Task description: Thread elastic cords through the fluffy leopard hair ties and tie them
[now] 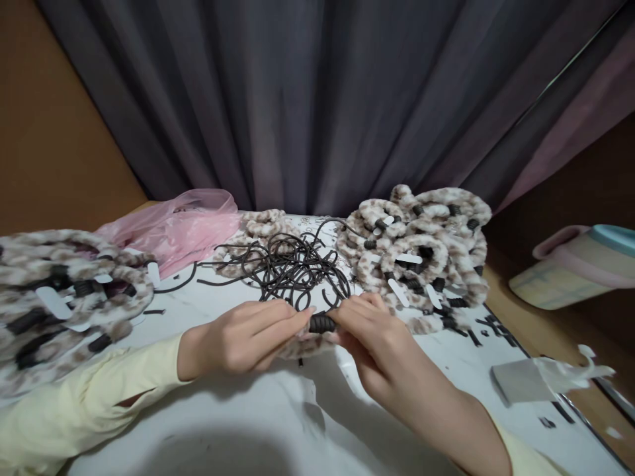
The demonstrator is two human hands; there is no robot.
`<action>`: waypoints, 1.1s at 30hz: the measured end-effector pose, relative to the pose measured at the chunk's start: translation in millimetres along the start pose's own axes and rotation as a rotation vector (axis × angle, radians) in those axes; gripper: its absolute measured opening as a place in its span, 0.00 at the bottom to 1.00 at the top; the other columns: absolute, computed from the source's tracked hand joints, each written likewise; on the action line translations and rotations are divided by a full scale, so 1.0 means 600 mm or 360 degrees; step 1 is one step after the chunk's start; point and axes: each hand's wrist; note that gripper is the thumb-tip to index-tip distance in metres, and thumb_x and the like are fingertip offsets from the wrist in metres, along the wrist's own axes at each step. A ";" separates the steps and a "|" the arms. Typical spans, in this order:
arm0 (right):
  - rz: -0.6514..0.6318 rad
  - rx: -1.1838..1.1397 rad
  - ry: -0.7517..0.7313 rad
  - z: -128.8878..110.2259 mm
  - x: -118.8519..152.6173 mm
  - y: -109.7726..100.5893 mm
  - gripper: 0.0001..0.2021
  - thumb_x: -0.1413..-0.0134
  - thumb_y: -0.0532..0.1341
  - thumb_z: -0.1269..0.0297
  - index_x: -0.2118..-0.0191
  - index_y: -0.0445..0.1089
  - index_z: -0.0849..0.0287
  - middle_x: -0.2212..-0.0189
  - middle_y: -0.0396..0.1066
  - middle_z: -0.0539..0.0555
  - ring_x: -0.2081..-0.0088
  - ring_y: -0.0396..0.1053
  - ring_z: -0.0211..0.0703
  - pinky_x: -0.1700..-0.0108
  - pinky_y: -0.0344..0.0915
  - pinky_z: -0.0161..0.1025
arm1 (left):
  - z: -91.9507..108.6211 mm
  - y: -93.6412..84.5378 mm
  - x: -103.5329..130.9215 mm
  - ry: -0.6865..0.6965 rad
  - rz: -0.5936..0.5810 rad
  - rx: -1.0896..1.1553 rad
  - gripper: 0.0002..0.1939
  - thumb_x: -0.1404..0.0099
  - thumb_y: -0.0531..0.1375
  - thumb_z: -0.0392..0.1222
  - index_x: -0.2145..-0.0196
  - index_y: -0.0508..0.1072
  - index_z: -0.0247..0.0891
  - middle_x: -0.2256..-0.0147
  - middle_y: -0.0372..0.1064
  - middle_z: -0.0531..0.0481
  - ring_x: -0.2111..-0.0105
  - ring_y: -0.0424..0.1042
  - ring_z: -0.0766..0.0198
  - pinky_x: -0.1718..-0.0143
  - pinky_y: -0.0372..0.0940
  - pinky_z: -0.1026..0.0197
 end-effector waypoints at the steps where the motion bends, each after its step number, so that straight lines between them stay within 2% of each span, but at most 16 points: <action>1: 0.0041 0.0054 -0.0042 0.000 0.001 0.001 0.11 0.49 0.47 0.81 0.75 0.56 0.59 0.77 0.59 0.51 0.73 0.54 0.40 0.67 0.50 0.38 | 0.002 0.000 -0.001 -0.0027 0.0015 0.0033 0.20 0.38 0.54 0.28 0.48 0.67 0.33 0.70 0.73 0.42 0.71 0.72 0.62 0.70 0.68 0.65; 5: 0.0114 0.0209 -0.0259 0.001 0.002 -0.003 0.11 0.52 0.47 0.83 0.73 0.60 0.61 0.76 0.58 0.53 0.72 0.52 0.41 0.66 0.50 0.40 | 0.008 -0.006 -0.008 -0.0113 -0.0005 0.0233 0.16 0.38 0.54 0.27 0.53 0.69 0.33 0.69 0.73 0.42 0.70 0.72 0.63 0.67 0.68 0.65; 8: 0.0139 0.0364 -0.0469 0.004 0.000 -0.010 0.13 0.51 0.46 0.83 0.70 0.62 0.62 0.75 0.59 0.53 0.71 0.52 0.42 0.64 0.50 0.42 | 0.011 -0.012 -0.017 -0.0124 -0.0032 0.0397 0.12 0.37 0.52 0.27 0.56 0.68 0.31 0.72 0.72 0.42 0.72 0.70 0.65 0.70 0.67 0.66; 10: 0.0149 0.0422 -0.0530 0.006 -0.002 -0.014 0.13 0.50 0.46 0.84 0.69 0.62 0.62 0.75 0.59 0.53 0.71 0.53 0.42 0.63 0.51 0.42 | 0.011 -0.015 -0.023 -0.0177 -0.0015 0.0495 0.09 0.36 0.52 0.29 0.59 0.69 0.30 0.73 0.71 0.43 0.73 0.69 0.66 0.72 0.65 0.68; 13: 0.0083 0.0293 -0.0423 0.008 -0.003 -0.016 0.11 0.48 0.47 0.82 0.70 0.61 0.62 0.74 0.59 0.53 0.71 0.54 0.41 0.64 0.51 0.41 | 0.009 -0.021 -0.029 -0.0393 -0.0025 0.0587 0.05 0.37 0.56 0.32 0.64 0.71 0.30 0.76 0.69 0.47 0.77 0.66 0.69 0.75 0.61 0.70; 15: 0.0013 0.0116 -0.0299 0.009 -0.003 -0.018 0.09 0.46 0.48 0.80 0.70 0.60 0.61 0.74 0.60 0.52 0.70 0.55 0.40 0.64 0.52 0.39 | 0.006 -0.027 -0.032 -0.0569 -0.0126 0.0662 0.04 0.37 0.58 0.35 0.67 0.72 0.32 0.76 0.68 0.50 0.77 0.65 0.71 0.76 0.59 0.70; 20: -0.0148 -0.0160 -0.0123 0.007 -0.004 -0.022 0.07 0.41 0.49 0.76 0.68 0.60 0.60 0.74 0.62 0.51 0.72 0.58 0.39 0.66 0.54 0.37 | 0.002 -0.035 -0.038 -0.1035 -0.0544 0.0968 0.14 0.39 0.58 0.50 0.67 0.73 0.34 0.77 0.63 0.56 0.78 0.59 0.72 0.79 0.53 0.71; 23: -0.0240 -0.0170 -0.0068 0.000 -0.003 -0.023 0.08 0.41 0.49 0.74 0.70 0.60 0.60 0.74 0.62 0.51 0.72 0.58 0.39 0.66 0.54 0.36 | 0.007 -0.027 -0.042 -0.1171 -0.0646 0.1128 0.19 0.35 0.51 0.52 0.69 0.70 0.33 0.78 0.56 0.58 0.78 0.55 0.72 0.78 0.51 0.70; 26: -0.0295 -0.0204 -0.0069 -0.007 -0.003 -0.019 0.08 0.42 0.49 0.76 0.70 0.60 0.60 0.74 0.62 0.51 0.71 0.58 0.39 0.64 0.54 0.37 | 0.011 -0.018 -0.042 -0.1189 -0.0635 0.1130 0.23 0.33 0.47 0.53 0.76 0.65 0.33 0.80 0.50 0.58 0.79 0.52 0.72 0.78 0.51 0.70; 29: -0.0316 -0.0277 -0.0008 -0.006 -0.006 -0.014 0.08 0.42 0.50 0.74 0.71 0.60 0.60 0.75 0.63 0.51 0.72 0.58 0.39 0.64 0.54 0.37 | 0.011 -0.017 -0.040 -0.1116 -0.0633 0.1088 0.25 0.30 0.40 0.52 0.72 0.67 0.33 0.78 0.58 0.55 0.77 0.57 0.70 0.76 0.54 0.69; 31: -0.0365 -0.0392 0.0156 -0.003 -0.009 -0.014 0.10 0.41 0.51 0.69 0.74 0.60 0.60 0.77 0.61 0.49 0.73 0.57 0.37 0.67 0.53 0.36 | 0.009 -0.022 -0.039 -0.0873 -0.0611 0.0890 0.25 0.31 0.40 0.53 0.63 0.69 0.32 0.71 0.66 0.51 0.72 0.63 0.67 0.70 0.58 0.66; 33: -0.0439 -0.0586 0.0407 0.002 -0.011 -0.015 0.12 0.41 0.51 0.64 0.76 0.59 0.60 0.80 0.58 0.47 0.76 0.55 0.35 0.72 0.51 0.34 | 0.009 -0.027 -0.037 -0.0533 -0.0587 0.0492 0.23 0.34 0.48 0.56 0.58 0.67 0.31 0.65 0.69 0.46 0.66 0.65 0.62 0.64 0.59 0.61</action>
Point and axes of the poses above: each hand's wrist, its own x-axis away from the middle knuckle, its own y-axis out of the palm, z = x × y
